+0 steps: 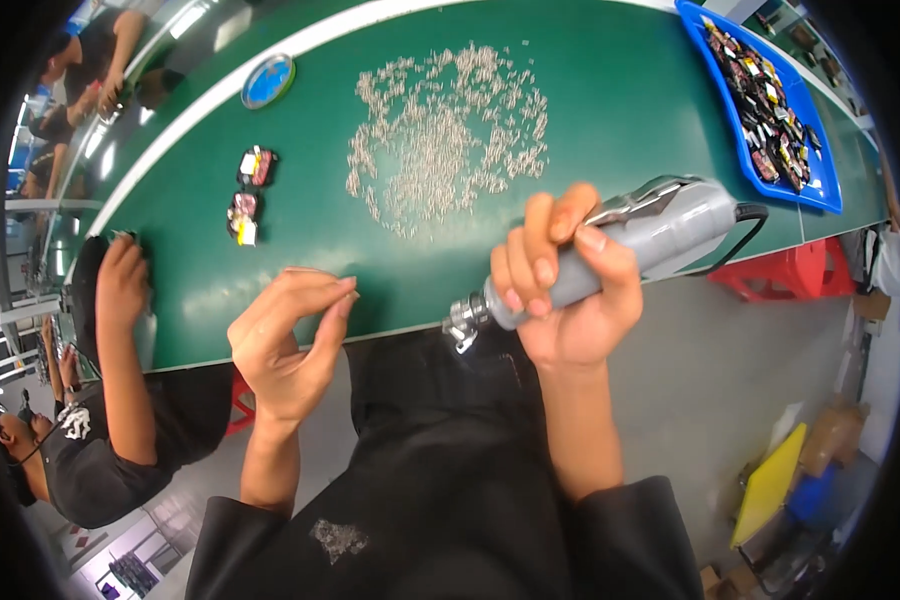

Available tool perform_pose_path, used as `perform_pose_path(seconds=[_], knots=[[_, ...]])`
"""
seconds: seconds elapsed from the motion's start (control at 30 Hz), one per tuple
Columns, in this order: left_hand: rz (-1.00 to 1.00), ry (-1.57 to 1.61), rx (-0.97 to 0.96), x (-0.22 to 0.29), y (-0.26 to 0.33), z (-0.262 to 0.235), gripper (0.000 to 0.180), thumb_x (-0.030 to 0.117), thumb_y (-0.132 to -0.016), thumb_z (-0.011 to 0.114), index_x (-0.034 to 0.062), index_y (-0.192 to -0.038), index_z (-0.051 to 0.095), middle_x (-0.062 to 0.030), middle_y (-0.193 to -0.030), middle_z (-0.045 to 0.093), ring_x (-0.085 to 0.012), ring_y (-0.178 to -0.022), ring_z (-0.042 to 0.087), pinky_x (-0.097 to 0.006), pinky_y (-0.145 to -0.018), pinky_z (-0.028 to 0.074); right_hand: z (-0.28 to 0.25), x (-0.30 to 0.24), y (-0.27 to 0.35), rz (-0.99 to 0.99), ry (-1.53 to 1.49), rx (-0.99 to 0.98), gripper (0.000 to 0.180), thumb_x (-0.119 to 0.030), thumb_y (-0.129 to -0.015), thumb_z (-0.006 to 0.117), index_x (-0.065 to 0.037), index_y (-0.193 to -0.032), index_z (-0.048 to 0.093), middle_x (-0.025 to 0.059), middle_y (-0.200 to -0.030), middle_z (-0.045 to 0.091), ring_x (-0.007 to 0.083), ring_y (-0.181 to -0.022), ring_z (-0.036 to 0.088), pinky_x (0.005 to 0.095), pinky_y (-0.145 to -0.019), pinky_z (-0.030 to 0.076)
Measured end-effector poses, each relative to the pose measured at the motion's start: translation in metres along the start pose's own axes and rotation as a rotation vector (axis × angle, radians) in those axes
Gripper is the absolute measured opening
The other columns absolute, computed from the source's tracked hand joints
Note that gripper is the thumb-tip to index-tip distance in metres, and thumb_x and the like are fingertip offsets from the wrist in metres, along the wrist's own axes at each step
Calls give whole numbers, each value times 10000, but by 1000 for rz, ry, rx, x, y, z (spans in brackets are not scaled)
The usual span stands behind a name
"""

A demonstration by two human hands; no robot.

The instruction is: Use an electric screwdriver to fasten screws into small electronic circuit board assemblies on an industrial production line.

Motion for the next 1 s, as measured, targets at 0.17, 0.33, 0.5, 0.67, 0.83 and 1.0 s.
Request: perform_pose_path(seconds=[0.17, 0.33, 0.5, 0.67, 0.83, 1.0], knots=[[-309, 477, 83, 10, 27, 12, 83, -125, -750, 646, -69, -810, 631, -146, -788, 637, -177, -694, 605, -257, -633, 482, 32, -5, 1, -52, -81, -62, 166, -205, -895, 433, -53, -917, 496, 48, -687, 459, 119, -442, 385, 291, -492, 390], [-448, 896, 37, 13, 41, 15, 82, -20, -884, 547, -86, -863, 591, -178, -841, 617, -177, -737, 581, -267, -669, 474, 62, 4, 5, -114, -170, -16, 142, -102, -794, 594, -56, -838, 467, 24, -659, 446, 114, -437, 420, 276, -483, 407], [-467, 1088, 46, 15, 45, 18, 165, 59, -942, 491, -75, -888, 571, -177, -837, 611, -177, -730, 573, -274, -640, 468, 68, 9, 10, -108, -125, 4, 142, -110, -780, 594, -60, -835, 474, 20, -655, 452, 113, -436, 424, 274, -482, 406], [-451, 1120, 23, 12, 45, 18, 164, 60, -942, 491, -72, -884, 568, -176, -831, 609, -176, -727, 569, -271, -635, 463, 69, 11, 9, -127, -152, 11, 143, -116, -778, 591, -60, -842, 477, 17, -657, 452, 112, -438, 421, 275, -481, 400], [-451, 1131, 4, 9, 42, 18, 178, 78, -947, 494, -70, -881, 567, -173, -819, 606, -172, -719, 562, -265, -632, 456, 68, 13, 6, -112, -134, 5, 142, -123, -784, 587, -59, -841, 474, 21, -663, 452, 115, -436, 417, 276, -478, 398], [-497, 910, -71, 10, 40, 9, 154, 36, -926, 493, -60, -832, 569, -137, -775, 609, -147, -671, 545, -253, -608, 441, 69, 12, 3, -103, -111, -46, 143, -123, -799, 585, -62, -831, 460, 31, -663, 445, 114, -436, 410, 272, -469, 398]])
Point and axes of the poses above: each hand's wrist, its own y-axis away from the middle knuckle, its own z-axis out of the palm, x = y × z, the point moved 2 cm from there along -y, towards the middle knuckle
